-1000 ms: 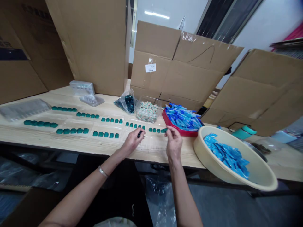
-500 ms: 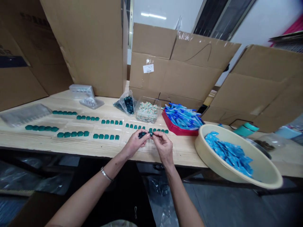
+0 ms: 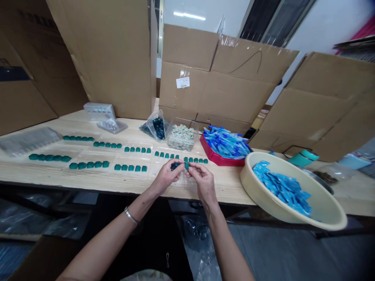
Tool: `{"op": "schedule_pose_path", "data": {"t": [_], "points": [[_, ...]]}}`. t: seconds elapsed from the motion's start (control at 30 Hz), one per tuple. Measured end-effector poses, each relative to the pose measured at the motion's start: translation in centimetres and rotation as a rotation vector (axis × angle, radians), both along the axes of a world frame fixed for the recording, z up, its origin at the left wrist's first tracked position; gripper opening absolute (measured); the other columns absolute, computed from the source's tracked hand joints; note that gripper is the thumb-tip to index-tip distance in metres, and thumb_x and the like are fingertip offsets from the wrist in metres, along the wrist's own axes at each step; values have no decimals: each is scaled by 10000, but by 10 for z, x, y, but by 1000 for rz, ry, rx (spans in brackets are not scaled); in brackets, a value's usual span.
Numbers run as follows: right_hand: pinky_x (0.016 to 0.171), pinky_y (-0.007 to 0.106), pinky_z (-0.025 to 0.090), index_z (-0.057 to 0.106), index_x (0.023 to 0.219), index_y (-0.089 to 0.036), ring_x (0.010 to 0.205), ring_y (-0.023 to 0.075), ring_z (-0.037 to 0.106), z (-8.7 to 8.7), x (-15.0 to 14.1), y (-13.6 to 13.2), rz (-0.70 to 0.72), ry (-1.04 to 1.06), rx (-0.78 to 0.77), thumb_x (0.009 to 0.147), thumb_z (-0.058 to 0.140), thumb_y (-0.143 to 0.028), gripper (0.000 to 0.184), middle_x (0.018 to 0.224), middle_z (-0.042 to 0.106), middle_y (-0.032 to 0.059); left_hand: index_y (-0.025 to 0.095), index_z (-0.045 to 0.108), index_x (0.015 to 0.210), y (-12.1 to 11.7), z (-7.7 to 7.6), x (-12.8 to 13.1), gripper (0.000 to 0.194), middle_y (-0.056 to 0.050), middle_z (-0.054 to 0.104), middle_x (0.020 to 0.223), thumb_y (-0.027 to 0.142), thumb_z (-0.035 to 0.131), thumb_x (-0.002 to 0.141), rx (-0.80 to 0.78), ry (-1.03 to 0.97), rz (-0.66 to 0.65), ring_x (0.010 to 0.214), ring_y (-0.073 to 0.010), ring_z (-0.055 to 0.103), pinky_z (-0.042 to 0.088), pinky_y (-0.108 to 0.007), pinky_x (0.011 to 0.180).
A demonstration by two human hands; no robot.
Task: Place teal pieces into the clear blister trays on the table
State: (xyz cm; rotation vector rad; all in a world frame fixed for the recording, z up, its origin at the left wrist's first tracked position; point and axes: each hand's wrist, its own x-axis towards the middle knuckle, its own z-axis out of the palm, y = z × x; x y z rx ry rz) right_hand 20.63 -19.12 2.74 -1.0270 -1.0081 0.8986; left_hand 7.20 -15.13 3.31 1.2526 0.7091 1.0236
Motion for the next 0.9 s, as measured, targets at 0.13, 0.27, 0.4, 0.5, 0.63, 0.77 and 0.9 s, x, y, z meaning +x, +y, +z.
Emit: {"op": "schedule_pose_path", "data": {"t": [0.13, 0.27, 0.4, 0.5, 0.63, 0.77, 0.9], "points": [[677, 279, 521, 647, 937, -179, 631, 117, 622, -2, 1, 2, 48, 84, 2, 714, 680, -265, 241, 733, 672, 6, 159, 534, 922, -2, 4, -4, 344, 76, 403, 514, 444, 603, 741, -7, 4, -67, 424, -40, 325, 221, -168, 415], [700, 306, 540, 658, 946, -168, 667, 143, 643, -3, -1, 2, -27, -64, -2, 716, 671, -295, 264, 771, 694, 30, 153, 537, 868, -1, 5, -4, 313, 72, 410, 519, 432, 600, 742, 77, 87, -33, 418, -42, 332, 246, -173, 410], [721, 323, 556, 660, 972, -163, 739, 173, 663, -3, -2, -2, -108, -314, 37, 743, 637, -293, 264, 903, 697, 76, 145, 534, 867, 0, 4, -2, 304, 64, 426, 532, 420, 586, 749, 106, 137, -35, 422, -48, 347, 262, -178, 408], [721, 314, 560, 659, 1003, -159, 785, 183, 667, -3, -2, -4, -155, -545, 114, 800, 564, -264, 248, 990, 680, 103, 147, 526, 886, 1, 4, -3, 284, 69, 406, 524, 403, 560, 766, 95, 184, -56, 422, -58, 346, 266, -183, 409], [766, 320, 550, 650, 1034, -163, 832, 190, 668, -7, -1, -3, -229, -786, 213, 855, 466, -218, 262, 977, 688, 102, 155, 546, 824, 4, 4, -4, 160, 41, 465, 596, 308, 526, 784, 324, 321, 20, 505, -79, 413, 349, -203, 504], [772, 333, 541, 644, 1021, -153, 823, 201, 670, -16, 2, 2, -302, -976, 272, 881, 409, -206, 279, 932, 696, 104, 171, 558, 797, 7, 1, -4, 70, -2, 565, 734, 200, 503, 766, 563, 463, 124, 679, -124, 510, 402, -241, 675], [748, 339, 533, 638, 1008, -148, 810, 217, 665, -22, 4, 5, -397, -1130, 274, 890, 391, -211, 281, 916, 693, 121, 185, 562, 796, 9, -4, -2, 69, -22, 596, 767, 179, 506, 757, 647, 510, 173, 727, -150, 540, 409, -269, 728]]}}
